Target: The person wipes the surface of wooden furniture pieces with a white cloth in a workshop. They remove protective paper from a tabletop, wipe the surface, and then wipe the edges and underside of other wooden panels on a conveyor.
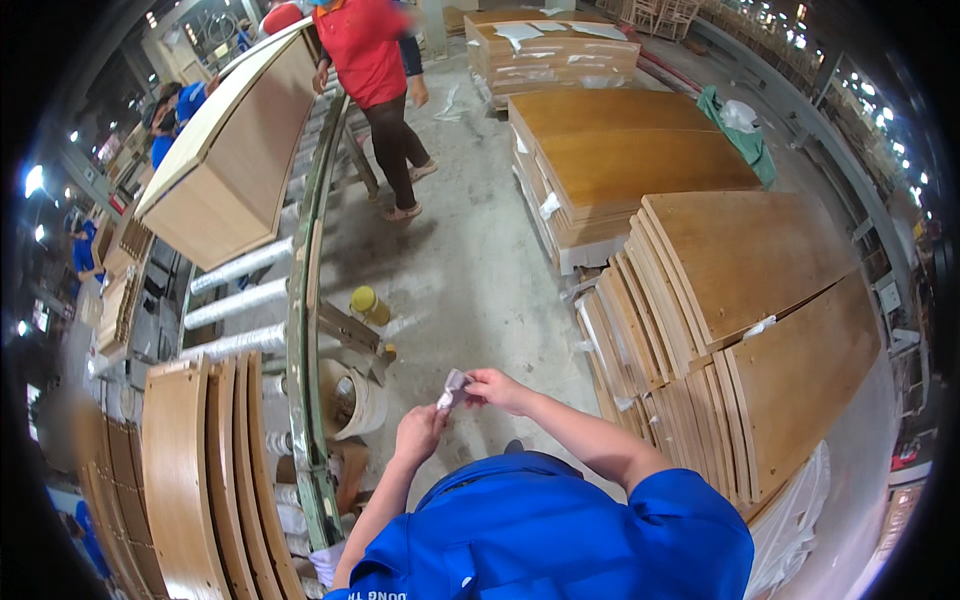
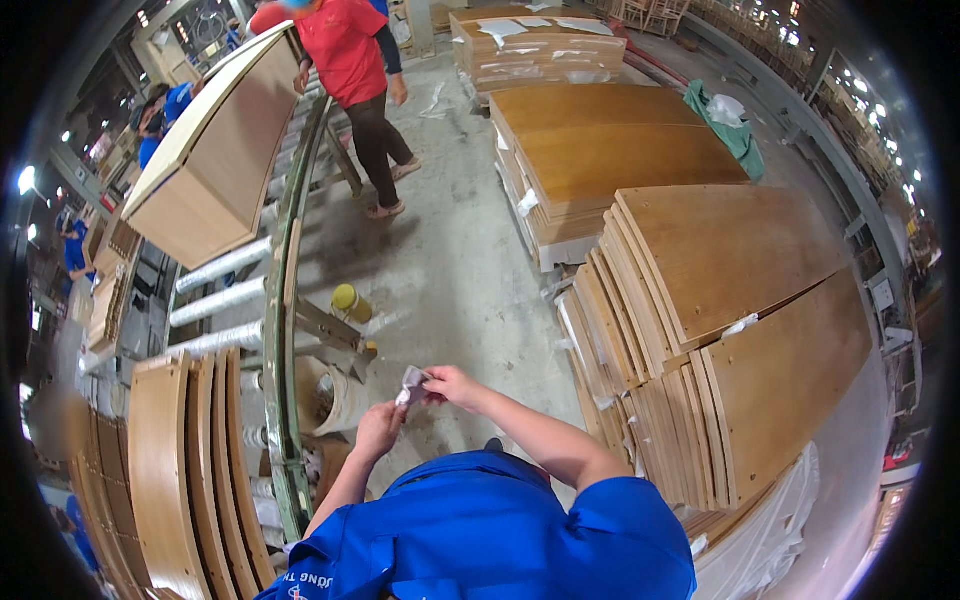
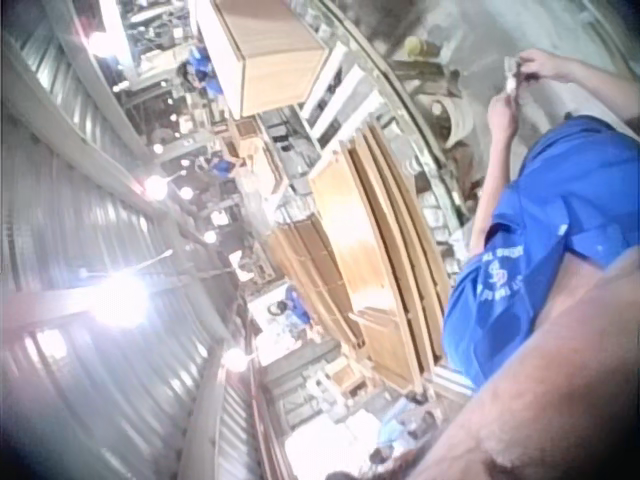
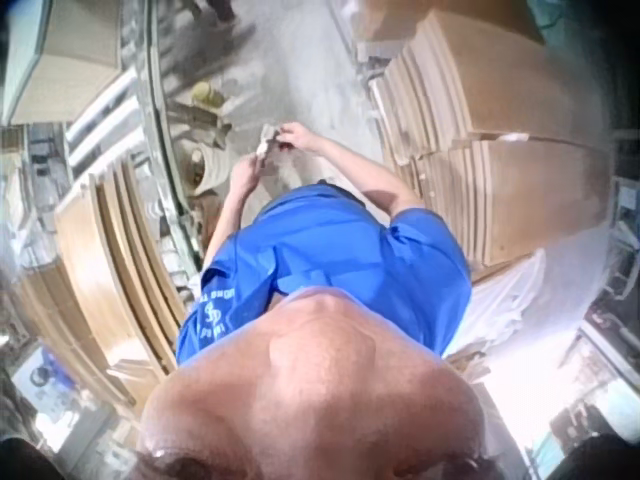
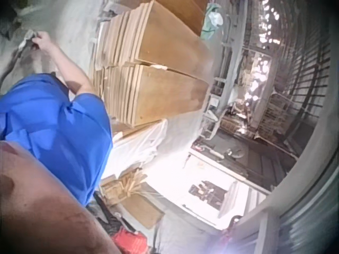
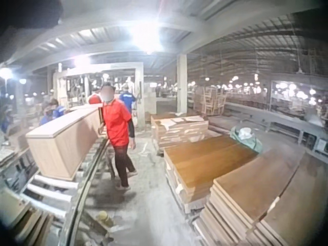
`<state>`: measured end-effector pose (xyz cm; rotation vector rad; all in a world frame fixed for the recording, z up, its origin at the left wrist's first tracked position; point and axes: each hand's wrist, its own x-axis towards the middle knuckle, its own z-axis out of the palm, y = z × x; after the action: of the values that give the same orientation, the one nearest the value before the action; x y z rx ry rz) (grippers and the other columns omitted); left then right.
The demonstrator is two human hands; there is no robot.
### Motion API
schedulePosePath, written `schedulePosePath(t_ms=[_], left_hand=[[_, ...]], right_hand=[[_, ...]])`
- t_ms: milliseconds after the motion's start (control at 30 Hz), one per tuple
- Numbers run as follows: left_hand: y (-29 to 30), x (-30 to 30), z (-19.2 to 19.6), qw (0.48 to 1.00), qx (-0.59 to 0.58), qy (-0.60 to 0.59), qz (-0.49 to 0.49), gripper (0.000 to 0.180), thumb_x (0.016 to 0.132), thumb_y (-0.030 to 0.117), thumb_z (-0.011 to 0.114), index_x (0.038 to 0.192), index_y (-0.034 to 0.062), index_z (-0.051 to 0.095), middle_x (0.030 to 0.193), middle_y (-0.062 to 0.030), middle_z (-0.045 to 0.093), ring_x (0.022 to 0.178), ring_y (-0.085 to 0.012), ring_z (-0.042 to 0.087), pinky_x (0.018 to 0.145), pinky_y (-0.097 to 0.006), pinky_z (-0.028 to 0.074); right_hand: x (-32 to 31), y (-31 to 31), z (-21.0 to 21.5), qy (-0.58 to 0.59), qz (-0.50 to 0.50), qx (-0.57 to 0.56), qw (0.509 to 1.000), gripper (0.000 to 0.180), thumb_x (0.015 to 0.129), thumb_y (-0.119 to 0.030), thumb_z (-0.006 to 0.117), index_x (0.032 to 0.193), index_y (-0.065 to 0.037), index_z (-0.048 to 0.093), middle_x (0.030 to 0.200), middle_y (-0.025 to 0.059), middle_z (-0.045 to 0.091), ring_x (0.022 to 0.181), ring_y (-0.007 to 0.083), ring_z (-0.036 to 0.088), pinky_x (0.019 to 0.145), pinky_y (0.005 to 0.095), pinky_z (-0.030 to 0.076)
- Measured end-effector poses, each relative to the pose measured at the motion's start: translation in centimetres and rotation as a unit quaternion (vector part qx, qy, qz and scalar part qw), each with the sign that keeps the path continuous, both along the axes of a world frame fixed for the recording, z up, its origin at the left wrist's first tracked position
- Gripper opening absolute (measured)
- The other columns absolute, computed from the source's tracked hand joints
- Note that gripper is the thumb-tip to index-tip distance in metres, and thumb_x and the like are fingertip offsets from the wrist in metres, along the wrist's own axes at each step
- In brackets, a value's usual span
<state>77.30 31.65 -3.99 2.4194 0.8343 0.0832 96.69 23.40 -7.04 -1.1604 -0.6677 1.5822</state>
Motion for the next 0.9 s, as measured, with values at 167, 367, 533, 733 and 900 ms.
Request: schedulePosePath(t_ms=[167, 367, 533, 733, 900], left_hand=[[2.4, 6.3, 0.4, 0.991, 0.067, 0.023, -0.113, 0.034, 0.091, 0.031, 0.047, 0.074, 0.0046, 0.06, 0.068, -0.0162, 0.058, 0.072, -0.0349, 0.057, 0.066, -0.046, 0.042], [9.2, 12.4, -0.5, 0.935, -0.336, -0.098, -0.056, 0.042, 0.095, 0.039, 0.04, 0.087, 0.0044, 0.062, 0.078, -0.0065, 0.059, 0.075, -0.0208, 0.052, 0.072, -0.036, 0.042], [18.9, 18.1, 2.4, 0.81, -0.573, -0.097, -0.086, 0.045, 0.098, 0.04, 0.035, 0.1, 0.0033, 0.061, 0.095, -0.0006, 0.058, 0.084, -0.0099, 0.047, 0.081, -0.026, 0.039], [31.1, 25.4, 5.8, 0.947, -0.172, -0.189, -0.194, 0.024, 0.091, 0.023, 0.05, 0.078, 0.0048, 0.058, 0.074, -0.0077, 0.053, 0.077, -0.022, 0.049, 0.074, -0.034, 0.039], [37.5, 32.2, 5.1, 0.954, 0.055, -0.214, -0.202, 0.024, 0.084, 0.017, 0.055, 0.063, 0.0051, 0.053, 0.062, -0.0076, 0.05, 0.068, -0.028, 0.046, 0.065, -0.038, 0.035]], right_hand=[[4.2, -0.3, -1.9, -0.07, -0.078, 0.009, 0.994, 0.014, 0.089, -0.013, 0.054, 0.098, -0.005, 0.058, 0.083, -0.0001, 0.06, 0.07, 0.0076, 0.055, 0.062, 0.0228, 0.045], [10.0, 6.1, -0.3, -0.097, -0.169, 0.077, 0.978, 0.011, 0.088, -0.014, 0.056, 0.093, -0.004, 0.06, 0.079, -0.0012, 0.058, 0.065, 0.0063, 0.05, 0.058, 0.0225, 0.042], [16.2, 13.8, 2.7, -0.102, -0.155, 0.121, 0.975, 0.01, 0.089, -0.012, 0.054, 0.09, -0.004, 0.058, 0.078, -0.0006, 0.057, 0.067, 0.0075, 0.049, 0.061, 0.0227, 0.041], [23.4, 24.5, 6.2, -0.085, -0.12, 0.091, 0.985, 0.015, 0.091, -0.015, 0.053, 0.098, -0.003, 0.058, 0.085, 0.0007, 0.058, 0.071, 0.0083, 0.051, 0.066, 0.0235, 0.043], [27.9, 31.1, 5.9, -0.169, -0.136, 0.119, 0.969, 0.019, 0.092, -0.017, 0.052, 0.105, -0.004, 0.056, 0.088, 0.0009, 0.059, 0.077, 0.0091, 0.054, 0.067, 0.0243, 0.045]])
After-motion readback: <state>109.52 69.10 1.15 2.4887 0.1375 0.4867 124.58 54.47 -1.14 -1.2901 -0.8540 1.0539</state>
